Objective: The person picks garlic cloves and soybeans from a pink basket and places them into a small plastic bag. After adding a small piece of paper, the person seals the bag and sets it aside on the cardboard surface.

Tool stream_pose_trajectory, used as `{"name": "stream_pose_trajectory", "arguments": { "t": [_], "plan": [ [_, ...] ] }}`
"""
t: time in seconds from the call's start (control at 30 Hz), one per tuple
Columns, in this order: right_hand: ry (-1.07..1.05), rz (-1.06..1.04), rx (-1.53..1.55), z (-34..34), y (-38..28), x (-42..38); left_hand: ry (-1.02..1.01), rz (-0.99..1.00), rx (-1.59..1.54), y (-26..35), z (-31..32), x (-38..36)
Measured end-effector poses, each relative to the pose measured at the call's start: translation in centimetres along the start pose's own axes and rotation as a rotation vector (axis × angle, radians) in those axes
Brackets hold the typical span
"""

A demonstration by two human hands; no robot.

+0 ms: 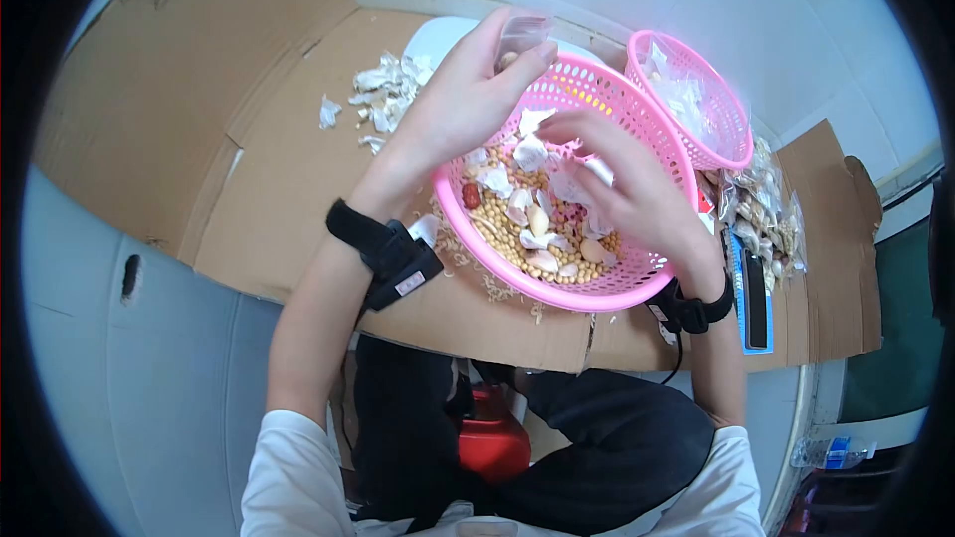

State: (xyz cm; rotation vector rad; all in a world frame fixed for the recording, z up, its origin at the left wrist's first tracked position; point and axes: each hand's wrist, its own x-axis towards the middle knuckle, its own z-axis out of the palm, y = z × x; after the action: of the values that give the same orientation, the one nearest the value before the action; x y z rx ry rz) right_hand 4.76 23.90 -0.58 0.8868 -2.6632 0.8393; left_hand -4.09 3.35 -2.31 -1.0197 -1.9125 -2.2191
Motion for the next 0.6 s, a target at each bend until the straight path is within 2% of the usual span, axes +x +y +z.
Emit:
{"name": "stream_pose_trajectory", "arguments": {
  "t": [0.03, 0.07, 0.13, 0.17, 0.23, 0.27, 0.4, 0.5, 0.53, 0.6],
  "plan": [
    [-0.133, -0.107, -0.148, 0.2, 0.1, 0.1, -0.010, 0.008, 0.015, 0.2, -0.1, 0.1],
    [-0.110, -0.113, -0.141, 0.5, -0.1, 0.0, 0.007, -0.001, -0.029, 0.6, -0.3, 0.1],
    [-0.311, -0.011, -0.119, 1.2, -0.7, -0.2, 0.036, -0.003, -0.078, 0.9, -0.2, 0.1],
    [-0.266, -0.003, -0.092, 1.3, -1.0, 0.0, -0.004, -0.015, -0.045, 0.8, -0.2, 0.1],
    [-0.413, 0.058, -0.163, 1.2, -0.8, 0.2, 0.003, -0.028, -0.113, 0.6, -0.1, 0.1],
    [-0.386, -0.004, -0.217, 1.9, 0.6, 0.3, -0.048, -0.057, -0.077, 0.7, -0.1, 0.1],
    [-0.564, 0.092, -0.311, 2.8, 0.8, 2.2, -0.021, -0.071, 0.074, 1.5, -0.3, 0.2],
    [-0.610, 0.115, -0.331, 3.0, 0.5, 3.4, -0.008, -0.087, 0.089, 1.8, 0.1, 0.0],
    [-0.521, 0.074, -0.297, 3.5, 1.2, 3.1, 0.008, -0.076, 0.103, 1.9, 0.1, 0.1],
    [-0.510, 0.078, -0.282, 3.4, 1.6, 3.0, 0.007, -0.078, 0.103, 2.0, 0.2, 0.0]
  ]
}}
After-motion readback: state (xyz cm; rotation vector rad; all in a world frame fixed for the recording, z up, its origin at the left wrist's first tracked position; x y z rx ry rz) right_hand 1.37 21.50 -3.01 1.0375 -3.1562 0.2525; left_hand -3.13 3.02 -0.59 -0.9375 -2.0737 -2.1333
